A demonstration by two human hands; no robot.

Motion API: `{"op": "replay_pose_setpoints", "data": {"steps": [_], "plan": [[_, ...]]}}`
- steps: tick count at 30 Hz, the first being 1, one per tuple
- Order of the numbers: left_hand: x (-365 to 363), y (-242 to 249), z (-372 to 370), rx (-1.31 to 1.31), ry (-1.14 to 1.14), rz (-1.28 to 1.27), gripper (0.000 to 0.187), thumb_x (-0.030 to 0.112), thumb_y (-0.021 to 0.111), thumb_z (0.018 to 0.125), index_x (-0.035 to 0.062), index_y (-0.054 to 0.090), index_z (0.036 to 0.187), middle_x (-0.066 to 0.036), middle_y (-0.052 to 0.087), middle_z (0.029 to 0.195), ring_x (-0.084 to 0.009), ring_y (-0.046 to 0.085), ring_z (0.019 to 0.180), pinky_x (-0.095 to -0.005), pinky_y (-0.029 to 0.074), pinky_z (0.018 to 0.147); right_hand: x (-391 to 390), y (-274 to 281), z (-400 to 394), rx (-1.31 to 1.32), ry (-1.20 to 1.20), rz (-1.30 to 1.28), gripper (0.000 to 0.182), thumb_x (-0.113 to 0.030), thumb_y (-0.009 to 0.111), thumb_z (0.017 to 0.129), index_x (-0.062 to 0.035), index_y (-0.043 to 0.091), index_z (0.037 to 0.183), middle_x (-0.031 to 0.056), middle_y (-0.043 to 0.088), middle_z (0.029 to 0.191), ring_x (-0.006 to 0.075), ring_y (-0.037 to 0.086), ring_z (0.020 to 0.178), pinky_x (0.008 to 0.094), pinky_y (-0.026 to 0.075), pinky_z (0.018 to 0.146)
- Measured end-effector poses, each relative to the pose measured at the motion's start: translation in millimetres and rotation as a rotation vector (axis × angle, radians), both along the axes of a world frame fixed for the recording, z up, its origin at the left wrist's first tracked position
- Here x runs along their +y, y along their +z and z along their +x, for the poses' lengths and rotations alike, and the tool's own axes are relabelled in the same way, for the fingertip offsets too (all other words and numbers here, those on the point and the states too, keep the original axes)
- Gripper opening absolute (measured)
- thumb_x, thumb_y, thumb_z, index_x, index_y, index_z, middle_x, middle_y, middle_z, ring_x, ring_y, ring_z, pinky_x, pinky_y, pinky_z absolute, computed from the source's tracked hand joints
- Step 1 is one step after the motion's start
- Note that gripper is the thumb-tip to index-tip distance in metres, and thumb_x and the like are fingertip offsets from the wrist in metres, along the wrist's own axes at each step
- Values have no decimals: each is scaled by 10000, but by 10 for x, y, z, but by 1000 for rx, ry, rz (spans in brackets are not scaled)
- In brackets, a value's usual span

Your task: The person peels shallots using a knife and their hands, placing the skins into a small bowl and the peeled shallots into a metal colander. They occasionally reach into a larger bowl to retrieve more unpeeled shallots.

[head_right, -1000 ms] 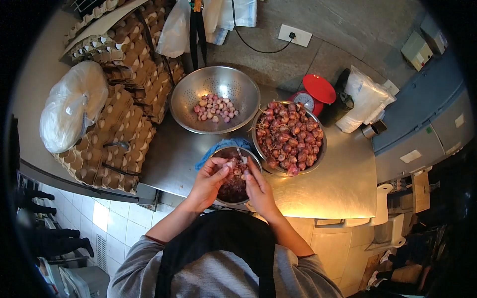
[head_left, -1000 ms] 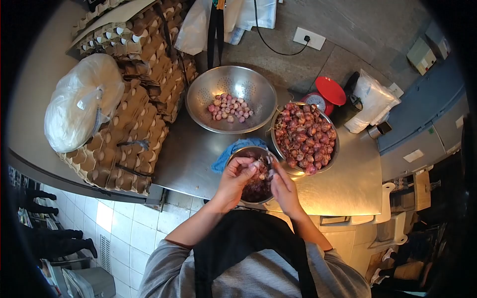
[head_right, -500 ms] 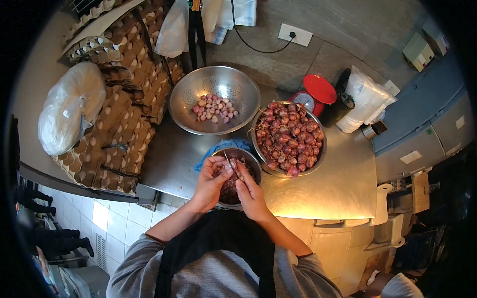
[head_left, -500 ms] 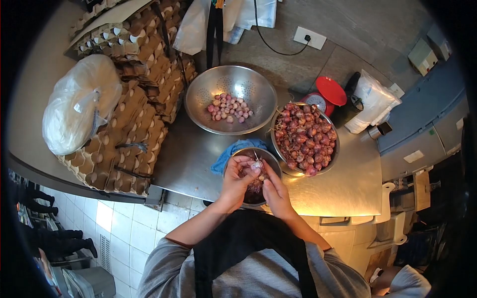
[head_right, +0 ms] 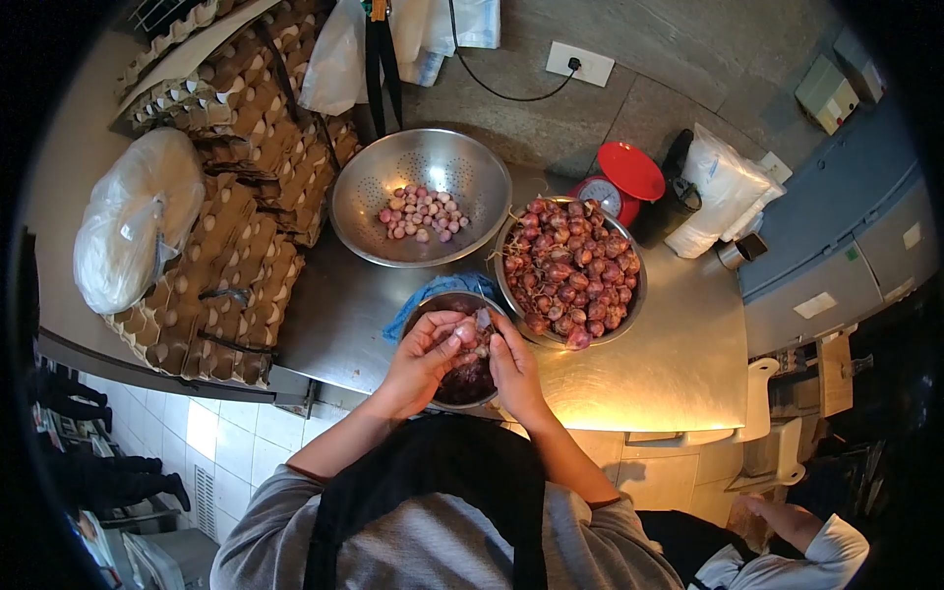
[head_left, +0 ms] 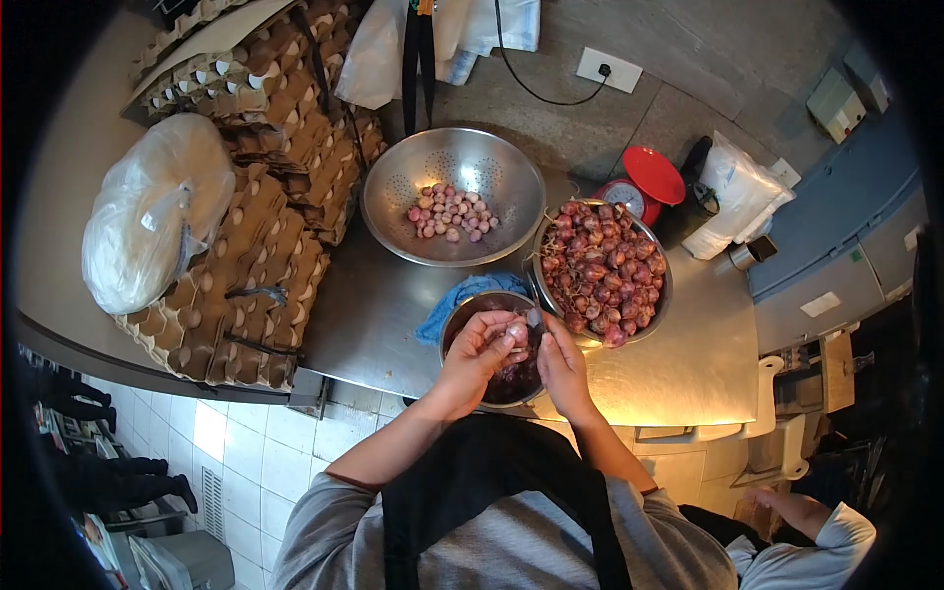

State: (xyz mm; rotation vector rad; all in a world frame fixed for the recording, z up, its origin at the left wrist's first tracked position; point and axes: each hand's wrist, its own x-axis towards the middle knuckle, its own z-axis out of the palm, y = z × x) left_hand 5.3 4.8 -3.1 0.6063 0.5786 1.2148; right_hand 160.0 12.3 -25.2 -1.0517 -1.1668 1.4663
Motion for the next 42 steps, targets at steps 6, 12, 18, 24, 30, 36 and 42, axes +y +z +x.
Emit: {"op": "replay_pose_setpoints", "data": {"steps": [6, 12, 18, 24, 30, 36, 42], "plan": [[54, -59, -33, -97, 17, -142, 192, 90, 504, 874, 56, 495, 1062, -49, 551, 1015, -135, 532, 948, -300, 440, 854, -82, 118, 19, -109, 42, -68, 422, -152, 398, 926, -45, 321, 1326, 41, 473, 1144, 57, 443, 852, 150, 358, 719], [49, -87, 11, -100, 105, -75, 178, 52, 556, 840, 50, 506, 1011, -36, 552, 961, -114, 543, 888, -259, 452, 812, -161, 151, -101, -219, 147, 63, 436, -159, 405, 917, -54, 312, 1330, 136, 447, 1259, 195, 395, 1176, 268, 274, 975], [22, -60, -7, -39, 134, -70, 186, 36, 565, 831, 52, 502, 1005, -21, 555, 930, -93, 536, 862, -233, 443, 798, -103, 137, -73, -334, 166, 275, 427, -165, 399, 918, -46, 323, 1321, 143, 419, 1292, 208, 373, 1216, 285, 256, 1000], [19, -58, 3, -47, 146, -38, 196, 27, 579, 818, 54, 500, 996, -23, 555, 941, -91, 538, 867, -229, 439, 796, -128, 129, -106, -318, 159, 281, 406, -162, 379, 929, -47, 341, 1317, 22, 455, 1025, 72, 342, 812, 185, 273, 692], [-2, -9, 10, 1, 171, 23, 192, 40, 593, 812, 56, 504, 982, -23, 565, 928, -96, 545, 868, -237, 448, 786, -101, 48, 7, -241, 172, 229, 398, -175, 377, 930, -24, 359, 1298, 57, 424, 1118, 128, 350, 996, 229, 257, 835], [-58, -190, -20, 215, 245, 137, 203, 111, 625, 805, 72, 508, 967, -2, 546, 892, -84, 530, 784, -227, 451, 718, -129, 32, -181, -34, 184, 178, 455, -190, 392, 924, -32, 288, 1338, -32, 499, 979, -2, 322, 563, 143, 244, 476], [-138, -443, -79, 78, 395, 144, 244, 89, 642, 790, 47, 474, 961, -2, 543, 918, -73, 532, 873, -210, 434, 772, -12, -156, -196, -341, 288, 211, 438, -221, 428, 914, -19, 351, 1296, 95, 417, 1242, 153, 458, 1045, 236, 393, 822]]}}
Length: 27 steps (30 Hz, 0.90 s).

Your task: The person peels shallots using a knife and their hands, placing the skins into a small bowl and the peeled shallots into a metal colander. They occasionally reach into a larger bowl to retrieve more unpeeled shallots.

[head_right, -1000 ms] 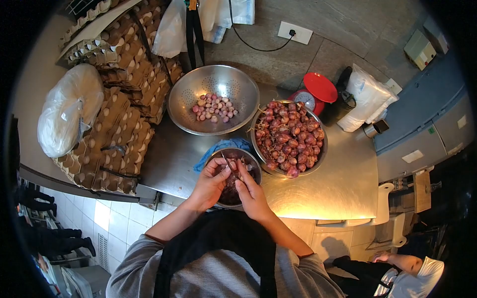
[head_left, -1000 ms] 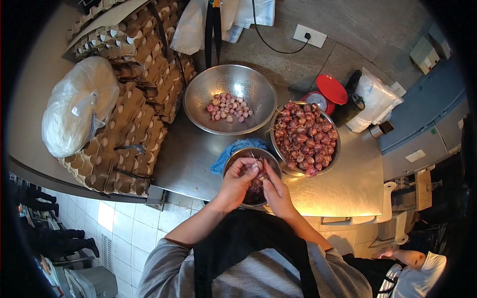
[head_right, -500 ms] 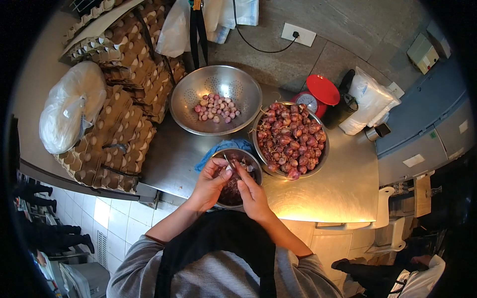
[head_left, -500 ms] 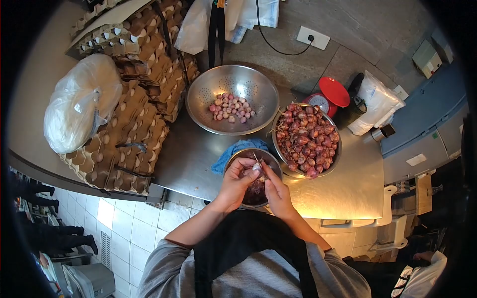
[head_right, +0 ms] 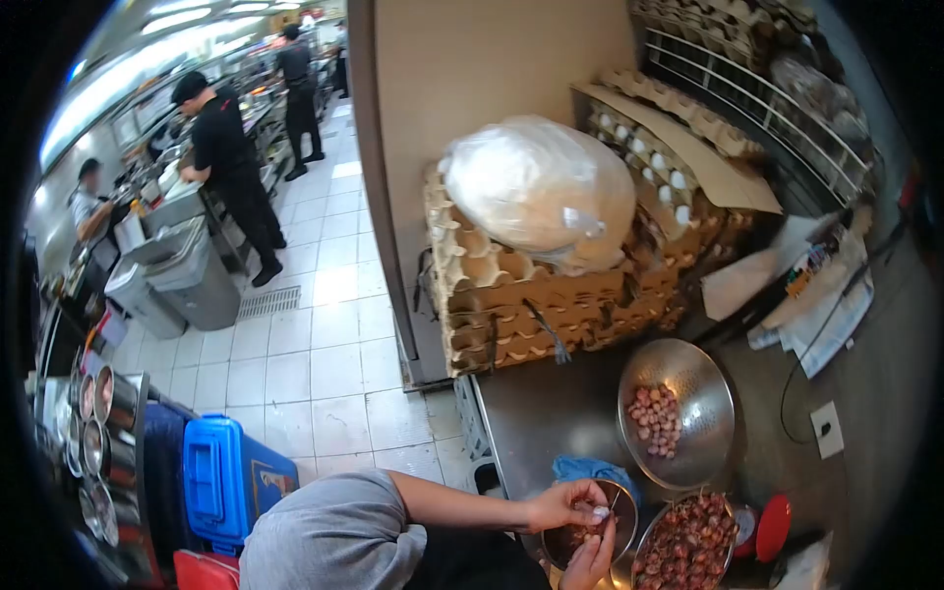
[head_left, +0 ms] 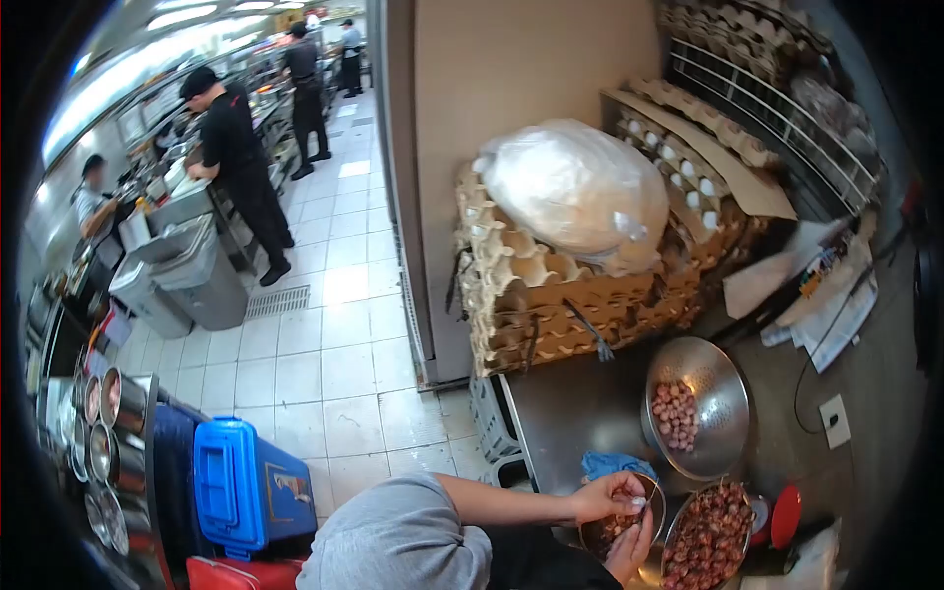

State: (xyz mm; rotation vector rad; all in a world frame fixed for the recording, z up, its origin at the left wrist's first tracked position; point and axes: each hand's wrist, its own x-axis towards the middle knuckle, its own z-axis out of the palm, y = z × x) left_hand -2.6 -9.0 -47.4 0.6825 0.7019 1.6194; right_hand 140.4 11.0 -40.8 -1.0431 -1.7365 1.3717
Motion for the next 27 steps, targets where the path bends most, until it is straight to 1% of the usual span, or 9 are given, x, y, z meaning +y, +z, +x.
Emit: {"op": "replay_pose_setpoints", "data": {"steps": [3, 4, 8, 12, 15, 22, 25, 26, 27], "plan": [[-146, 29, -66, -40, 48, 0, 254, 87, 642, 788, 47, 469, 970, -7, 547, 928, -80, 531, 886, -212, 424, 791, -29, 93, -27, -114, 66, 61, 406, -203, 426, 913, 1, 394, 1262, 98, 443, 1219, 161, 476, 1012, 243, 388, 827], [-197, 54, -87, -73, 56, 9, 259, 86, 644, 787, 47, 467, 973, -8, 548, 930, -82, 531, 891, -213, 422, 796, -4, -8, -23, -172, 67, 262, 371, -177, 417, 909, 11, 430, 1228, 135, 450, 1220, 208, 486, 1009, 297, 387, 848], [-249, -25, -53, -73, 135, 62, 245, 79, 620, 803, 52, 452, 980, -8, 527, 918, -70, 524, 847, -197, 424, 759, 110, -114, -34, -212, 152, 898, 311, -88, 491, 854, 56, 474, 1129, 204, 477, 1165, 273, 518, 966, 342, 417, 828], [-314, -30, -35, -80, 146, 50, 230, 76, 593, 822, 46, 447, 998, -25, 516, 953, -86, 517, 873, -216, 427, 789, 210, -160, -30, -189, 173, 1247, 256, 1, 566, 798, 101, 518, 1029, 274, 504, 1111, 339, 550, 922, 386, 446, 809], [-332, 32, 19, -99, 181, -28, 301, 97, 607, 818, 41, 439, 1061, -34, 524, 974, -93, 521, 880, -224, 430, 795, 217, -79, -21, -175, 182, 1314, 336, -128, 542, 848, 70, 468, 1109, 224, 545, 996, 281, 557, 784, 329, 466, 705], [-328, 85, 108, 70, 132, -184, 324, 163, 620, 817, 36, 488, 1084, -41, 555, 1024, -108, 522, 925, -238, 426, 825, -49, 244, 2, -184, 213, 756, 356, -150, 414, 902, 13, 439, 1217, 175, 461, 1200, 267, 494, 1000, 347, 395, 848], [-248, -57, 178, 248, 197, -117, 296, 150, 612, 821, 27, 516, 1073, -34, 560, 1028, -104, 507, 954, -237, 410, 846, -110, 275, 84, -238, 161, 640, 366, -142, 425, 891, 17, 430, 1220, 212, 476, 1168, 323, 484, 1014, 402, 382, 866], [-238, -84, 208, 109, 133, -97, 274, 130, 599, 828, 30, 530, 1074, -25, 560, 1030, -102, 493, 979, -235, 396, 858, 57, 105, 164, -227, 218, 1085, 407, -160, 476, 876, 9, 410, 1239, 187, 530, 1019, 262, 514, 889, 354, 416, 771], [-236, -105, 251, 121, 128, -81, 270, 124, 596, 830, 32, 529, 1075, -23, 559, 1028, -100, 496, 971, -233, 399, 852, 94, -6, 270, -142, 183, 688, 407, -160, 450, 886, -3, 393, 1257, 117, 529, 975, 174, 445, 759, 281, 347, 655]]}}
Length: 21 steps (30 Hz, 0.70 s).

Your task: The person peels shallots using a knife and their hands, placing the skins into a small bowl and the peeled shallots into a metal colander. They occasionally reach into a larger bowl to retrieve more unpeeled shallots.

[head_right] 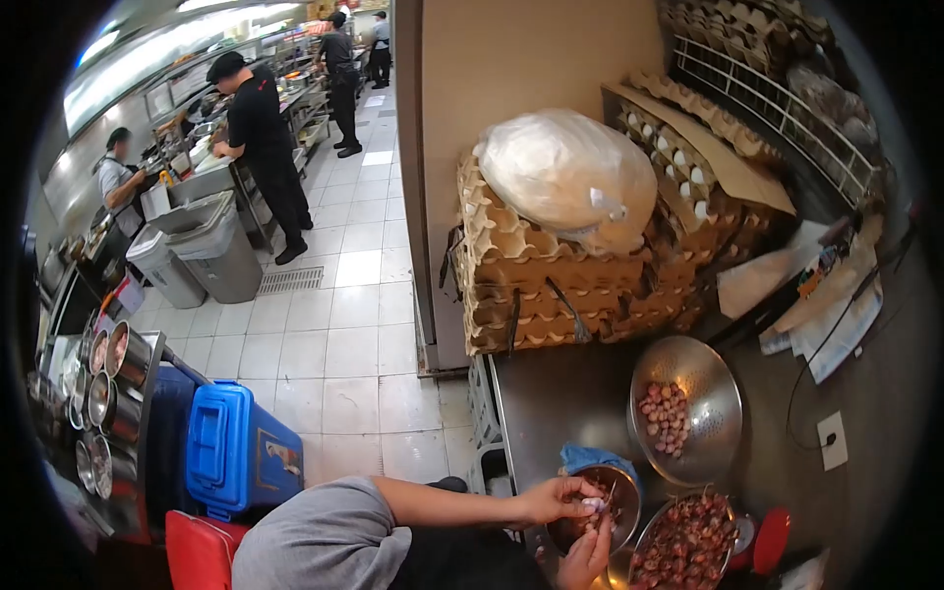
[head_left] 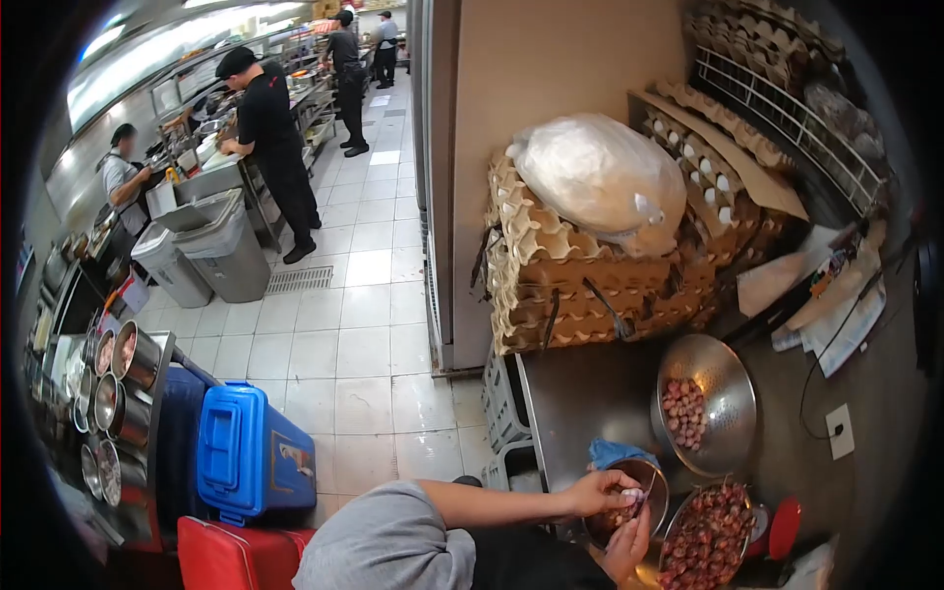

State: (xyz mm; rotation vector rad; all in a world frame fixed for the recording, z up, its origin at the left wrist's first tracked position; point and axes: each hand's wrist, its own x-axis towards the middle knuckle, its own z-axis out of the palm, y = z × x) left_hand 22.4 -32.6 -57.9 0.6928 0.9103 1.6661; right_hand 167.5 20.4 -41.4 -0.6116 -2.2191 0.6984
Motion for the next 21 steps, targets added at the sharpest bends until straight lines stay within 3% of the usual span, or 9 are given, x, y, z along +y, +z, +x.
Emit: {"op": "replay_pose_setpoints", "data": {"steps": [2, 3, 7, 11, 13, 19, 21], "plan": [[11, -33, 22, 34, 1, 30, 263, 111, 589, 833, 35, 527, 1077, -21, 557, 1026, -97, 501, 956, -230, 403, 842, 0, -176, 95, 144, -71, -801, 409, -161, 397, 908, -29, 359, 1293, -23, 526, 886, -2, 308, 498, 134, 210, 423], [-49, 100, -1, 42, -45, 8, 260, 109, 585, 836, 35, 526, 1078, -10, 557, 1003, -86, 505, 931, -225, 413, 820, -20, -228, 53, 299, -91, -759, 401, -168, 399, 910, -25, 373, 1283, -47, 462, 673, 3, 280, 449, 146, 200, 400], [-22, 151, 6, -16, -180, -30, 314, 129, 577, 844, 27, 506, 1133, -4, 557, 924, -66, 521, 829, -209, 440, 723, -133, -84, 154, 199, -191, -797, 399, -165, 402, 911, -32, 373, 1286, -54, 474, 713, -1, 281, 466, 150, 198, 406], [89, 194, -127, -37, -439, 19, 355, 167, 553, 864, 47, 485, 1190, -1, 557, 973, -60, 500, 904, -199, 420, 783, -108, -101, 152, 290, -283, -787, 387, -148, 396, 911, -54, 383, 1287, -74, 459, 733, -7, 288, 505, 141, 200, 423], [89, 296, -169, -96, -456, -40, 344, 156, 539, 870, 56, 469, 1191, -15, 539, 1036, -85, 509, 941, -229, 431, 807, -252, 278, 68, 171, -326, -947, 397, -121, 372, 908, 17, 367, 1280, 105, 482, 1188, 168, 479, 1022, 279, 369, 880], [200, 399, -373, -283, -575, -170, 293, 102, 520, 869, 77, 488, 1159, -44, 487, 1186, -158, 492, 1078, -293, 416, 890, -308, 250, -3, 241, -292, -680, 385, -140, 389, 913, 22, 392, 1263, 118, 461, 1239, 183, 424, 1134, 279, 311, 952], [242, 426, -407, -223, -578, -143, 269, 96, 522, 865, 70, 512, 1133, -41, 494, 1171, -159, 498, 1068, -294, 410, 896, -309, 257, -69, 248, -295, -592, 382, -153, 399, 918, -3, 394, 1269, 39, 466, 1051, 96, 358, 864, 214, 280, 726]]}}
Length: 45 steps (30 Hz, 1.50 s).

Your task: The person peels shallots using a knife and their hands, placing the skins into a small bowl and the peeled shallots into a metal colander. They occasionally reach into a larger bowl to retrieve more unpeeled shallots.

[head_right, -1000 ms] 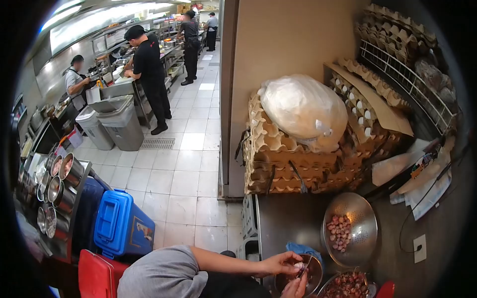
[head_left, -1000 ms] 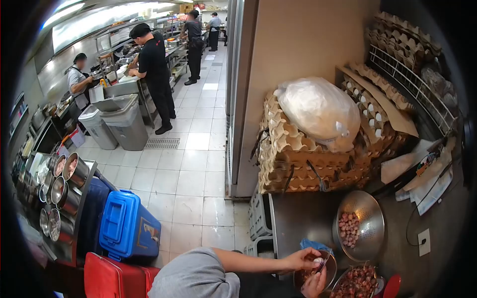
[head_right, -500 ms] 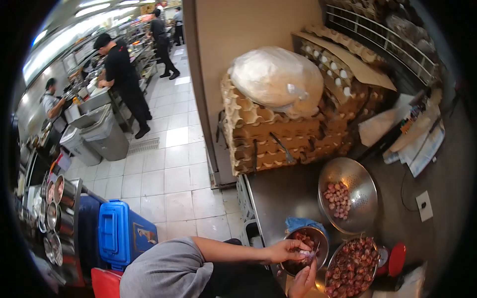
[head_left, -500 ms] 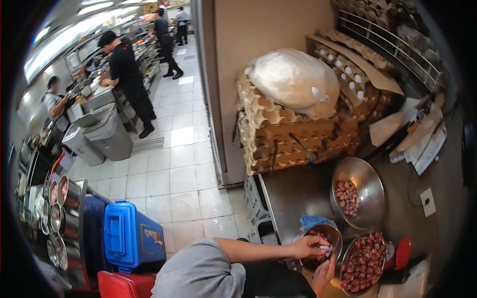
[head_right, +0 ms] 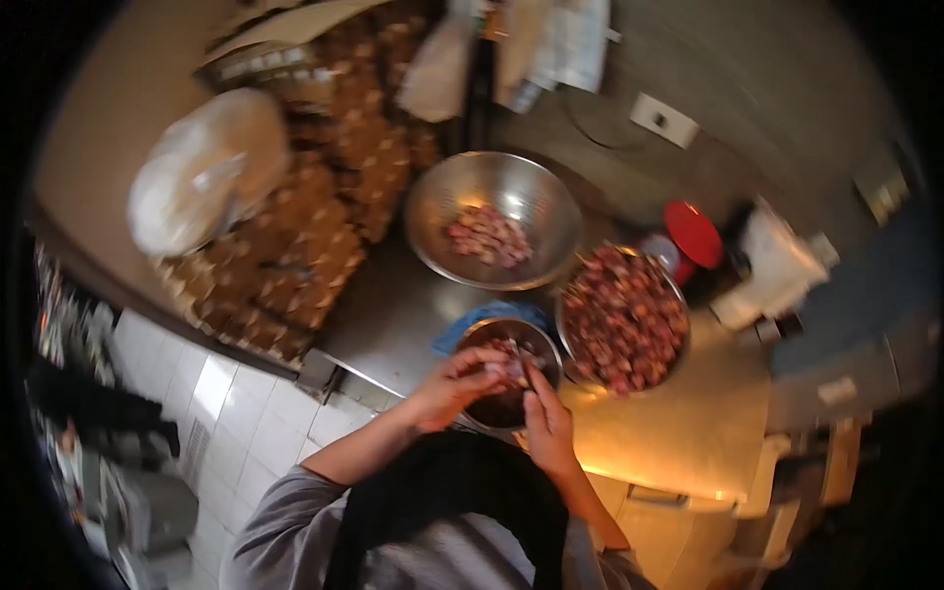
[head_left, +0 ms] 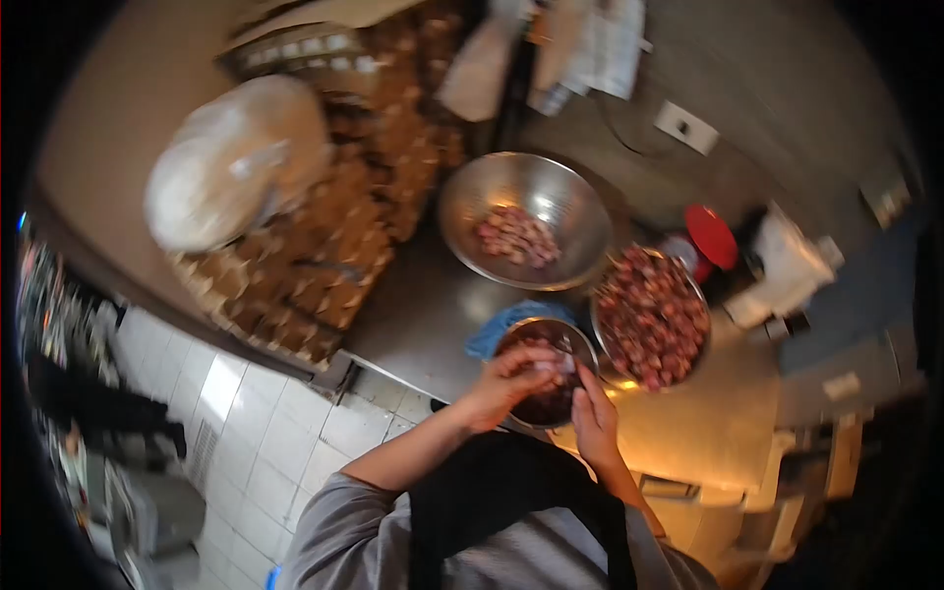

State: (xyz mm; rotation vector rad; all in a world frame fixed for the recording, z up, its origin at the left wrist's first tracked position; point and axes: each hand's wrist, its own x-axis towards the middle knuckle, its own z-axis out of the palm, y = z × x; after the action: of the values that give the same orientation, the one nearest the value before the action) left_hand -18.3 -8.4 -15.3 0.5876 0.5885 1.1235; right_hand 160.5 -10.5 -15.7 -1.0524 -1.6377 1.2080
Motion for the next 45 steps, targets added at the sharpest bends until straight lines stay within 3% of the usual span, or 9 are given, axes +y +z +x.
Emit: {"op": "replay_pose_setpoints", "data": {"steps": [2, 5, 15, 17, 25, 27, 31, 39, 45], "plan": [[28, 33, -33, 26, -15, 31, 268, 104, 530, 862, 64, 518, 1127, -36, 521, 1115, -145, 522, 1005, -294, 414, 889, 48, -64, 31, -75, -59, 20, 384, -162, 403, 923, -20, 387, 1279, -9, 502, 946, 24, 381, 632, 157, 320, 554], [64, 32, -63, 24, -54, 0, 272, 97, 529, 861, 58, 517, 1131, -27, 563, 1023, -139, 537, 961, -300, 420, 885, 123, 75, 43, -146, -165, -2, 373, -171, 402, 916, -51, 406, 1269, 163, 471, 1237, 211, 463, 1130, 271, 338, 930], [194, 2, -82, 192, 13, 94, 355, 89, 613, 799, 41, 460, 1116, -72, 559, 1007, -158, 549, 944, -293, 451, 830, -19, -19, -70, 101, 21, -149, 405, -112, 391, 906, 5, 358, 1292, 117, 406, 1307, 168, 377, 1196, 259, 260, 986], [170, -83, -92, 491, 138, 227, 346, 83, 664, 754, 48, 483, 1047, -51, 561, 926, -128, 544, 883, -264, 440, 800, 34, 117, -143, 3, 131, -22, 415, -108, 383, 899, 27, 344, 1290, 140, 395, 1310, 206, 352, 1222, 299, 248, 1007], [-17, -251, -134, 504, 357, 244, 236, 116, 695, 734, 28, 572, 915, 1, 577, 818, -66, 537, 776, -212, 450, 716, 169, 12, -290, -160, 293, 173, 402, -125, 361, 900, 62, 365, 1255, 186, 441, 1249, 261, 373, 1202, 335, 241, 1008], [-93, -213, -168, 506, 410, 232, 248, 115, 696, 735, 26, 576, 932, -1, 590, 829, -66, 545, 775, -210, 450, 716, 275, -356, -142, -28, 241, -42, 392, -162, 399, 908, 12, 389, 1258, 64, 495, 953, 111, 418, 793, 216, 313, 678], [-196, -217, -173, 370, 488, 253, 255, 128, 683, 755, 16, 566, 952, -5, 583, 837, -64, 546, 764, -203, 452, 698, 288, -178, -217, -6, 175, -307, 378, -177, 429, 908, -40, 410, 1260, -73, 423, 670, -8, 227, 457, 150, 166, 399], [-189, -173, -129, 264, 473, 194, 253, 135, 669, 774, 37, 551, 975, 7, 559, 828, -51, 522, 701, -182, 442, 631, 340, -162, -108, -50, 181, -159, 430, -186, 403, 919, -93, 326, 1332, -76, 395, 606, 4, 281, 436, 157, 218, 382], [240, 47, -252, 614, 601, 380, 258, 170, 692, 745, 41, 559, 925, -9, 582, 861, -79, 532, 789, -245, 452, 707, 358, -524, 134, 14, 137, -336, 427, -203, 426, 915, -68, 343, 1312, -38, 347, 488, 38, 284, 381, 185, 213, 354]]}}
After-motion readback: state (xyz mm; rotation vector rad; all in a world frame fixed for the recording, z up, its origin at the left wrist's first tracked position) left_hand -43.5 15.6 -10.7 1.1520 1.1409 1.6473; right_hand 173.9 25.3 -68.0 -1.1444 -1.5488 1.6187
